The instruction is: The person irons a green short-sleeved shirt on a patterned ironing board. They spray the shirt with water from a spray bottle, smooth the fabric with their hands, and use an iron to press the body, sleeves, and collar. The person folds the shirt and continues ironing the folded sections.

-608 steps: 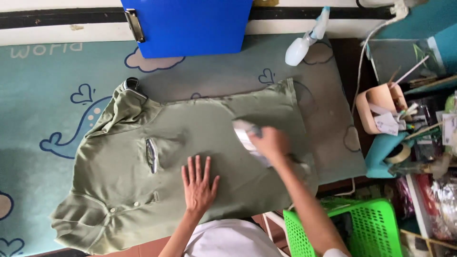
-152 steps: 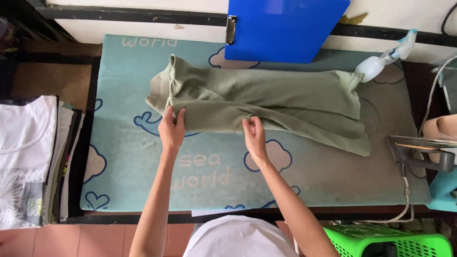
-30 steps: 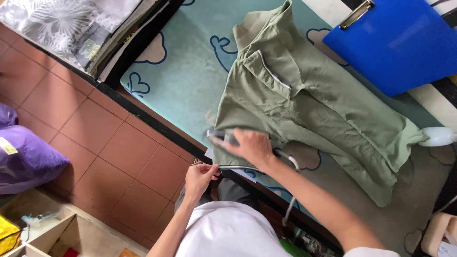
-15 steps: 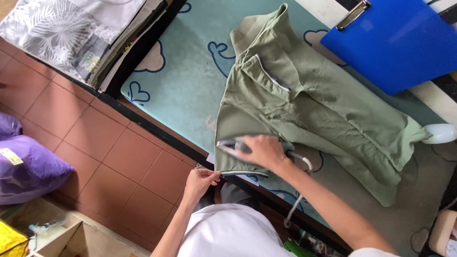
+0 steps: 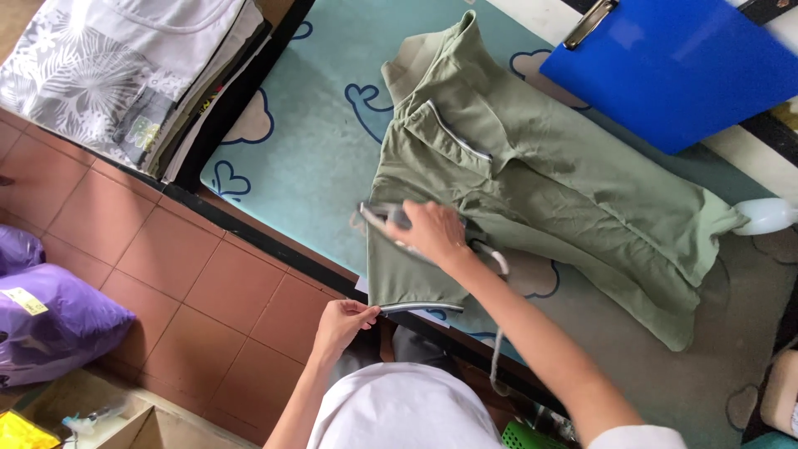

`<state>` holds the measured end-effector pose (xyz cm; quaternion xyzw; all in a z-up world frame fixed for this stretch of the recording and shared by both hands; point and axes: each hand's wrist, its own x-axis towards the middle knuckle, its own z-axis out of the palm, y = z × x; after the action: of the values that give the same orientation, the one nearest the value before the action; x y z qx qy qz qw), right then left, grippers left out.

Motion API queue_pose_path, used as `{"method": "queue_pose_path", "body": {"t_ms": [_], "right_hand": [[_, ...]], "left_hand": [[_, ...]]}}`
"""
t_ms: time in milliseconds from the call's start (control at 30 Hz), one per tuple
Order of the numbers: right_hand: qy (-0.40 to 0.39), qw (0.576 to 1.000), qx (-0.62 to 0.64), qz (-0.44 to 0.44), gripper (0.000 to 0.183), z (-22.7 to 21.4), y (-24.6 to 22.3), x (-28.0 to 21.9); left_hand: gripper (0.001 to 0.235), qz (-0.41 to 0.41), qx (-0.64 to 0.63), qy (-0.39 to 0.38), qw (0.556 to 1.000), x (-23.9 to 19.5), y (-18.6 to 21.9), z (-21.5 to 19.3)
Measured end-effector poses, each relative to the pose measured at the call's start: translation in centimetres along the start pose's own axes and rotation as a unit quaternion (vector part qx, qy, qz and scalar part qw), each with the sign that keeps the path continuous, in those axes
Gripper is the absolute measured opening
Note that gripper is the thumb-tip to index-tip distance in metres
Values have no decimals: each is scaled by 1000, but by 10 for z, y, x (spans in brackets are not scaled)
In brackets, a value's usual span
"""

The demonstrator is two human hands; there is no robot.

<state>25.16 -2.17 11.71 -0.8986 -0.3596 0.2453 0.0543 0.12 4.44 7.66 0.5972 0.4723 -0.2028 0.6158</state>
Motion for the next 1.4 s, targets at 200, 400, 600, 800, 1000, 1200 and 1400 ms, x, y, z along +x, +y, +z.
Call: {"method": "queue_pose_path", "body": {"t_ms": [200,400,600,800,1000,1200,1400], "right_hand": [[-33,971,-84,-220,46,14,32,-74],[42,964,-135,-226,46,26,41,-91],[51,994,-12,95,62,28,87,-73],[75,977,43,195,59,8,150,-142],[205,925,144,286,54,-39,255,-269],[403,816,225,348,52,-54,401,-374],[646,655,190,344,59,25,559,-389]], "left_hand": [[30,-7,-25,13,1000,4,-7,3],[29,-4,-60,43,997,10,-13,13],[29,9,6,92,996,6,-8,14],[39,142,285,309,896,18,3,65],[47,481,280,328,763,59,36,162],[73,548,373,283,693,80,43,249],[68,505,424,378,650,108,32,279]]}}
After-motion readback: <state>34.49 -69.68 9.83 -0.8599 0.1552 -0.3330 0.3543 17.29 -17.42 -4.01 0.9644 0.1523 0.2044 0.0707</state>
